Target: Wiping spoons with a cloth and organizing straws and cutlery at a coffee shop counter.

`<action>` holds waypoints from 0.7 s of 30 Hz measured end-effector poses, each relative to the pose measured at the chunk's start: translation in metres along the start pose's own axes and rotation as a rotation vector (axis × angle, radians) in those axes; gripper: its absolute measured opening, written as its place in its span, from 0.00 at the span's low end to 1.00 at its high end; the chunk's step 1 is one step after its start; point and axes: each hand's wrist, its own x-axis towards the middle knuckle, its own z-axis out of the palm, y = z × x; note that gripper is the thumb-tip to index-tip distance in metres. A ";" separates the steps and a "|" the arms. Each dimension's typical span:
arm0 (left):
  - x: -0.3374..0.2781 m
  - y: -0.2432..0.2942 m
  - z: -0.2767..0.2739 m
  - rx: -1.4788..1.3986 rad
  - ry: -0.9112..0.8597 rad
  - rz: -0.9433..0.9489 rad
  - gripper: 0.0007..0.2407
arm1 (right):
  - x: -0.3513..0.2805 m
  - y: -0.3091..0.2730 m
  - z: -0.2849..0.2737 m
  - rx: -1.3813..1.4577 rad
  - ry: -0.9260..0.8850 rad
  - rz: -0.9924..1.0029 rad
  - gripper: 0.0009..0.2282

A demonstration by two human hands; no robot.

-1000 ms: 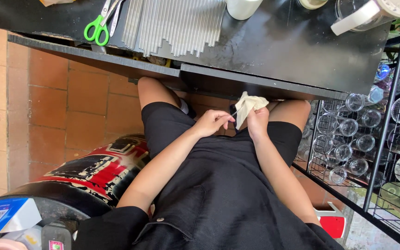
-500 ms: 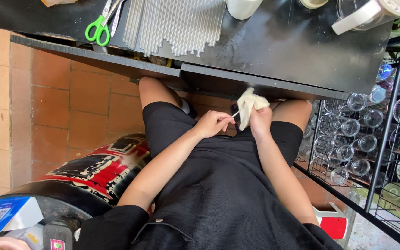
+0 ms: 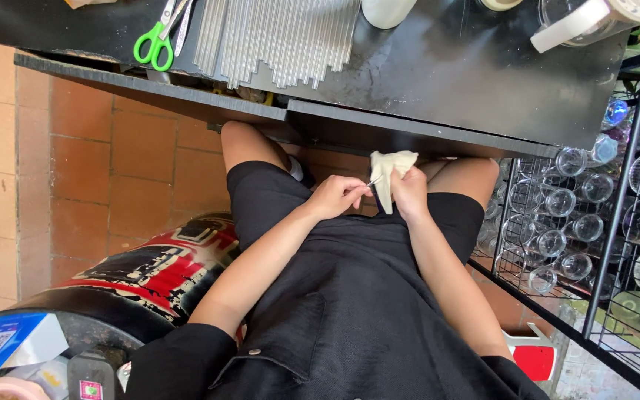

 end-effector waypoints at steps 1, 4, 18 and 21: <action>0.000 -0.001 -0.001 0.013 0.002 0.005 0.10 | 0.000 -0.001 0.000 0.027 -0.066 0.080 0.06; 0.000 0.000 -0.002 0.034 0.025 -0.020 0.09 | 0.000 0.011 -0.002 0.058 -0.326 0.062 0.09; 0.003 -0.006 0.000 -0.013 0.027 -0.004 0.10 | -0.002 -0.019 -0.001 0.151 -0.022 -0.126 0.08; 0.003 -0.006 0.000 -0.019 0.026 0.000 0.10 | 0.004 0.001 -0.006 0.082 0.016 -0.107 0.06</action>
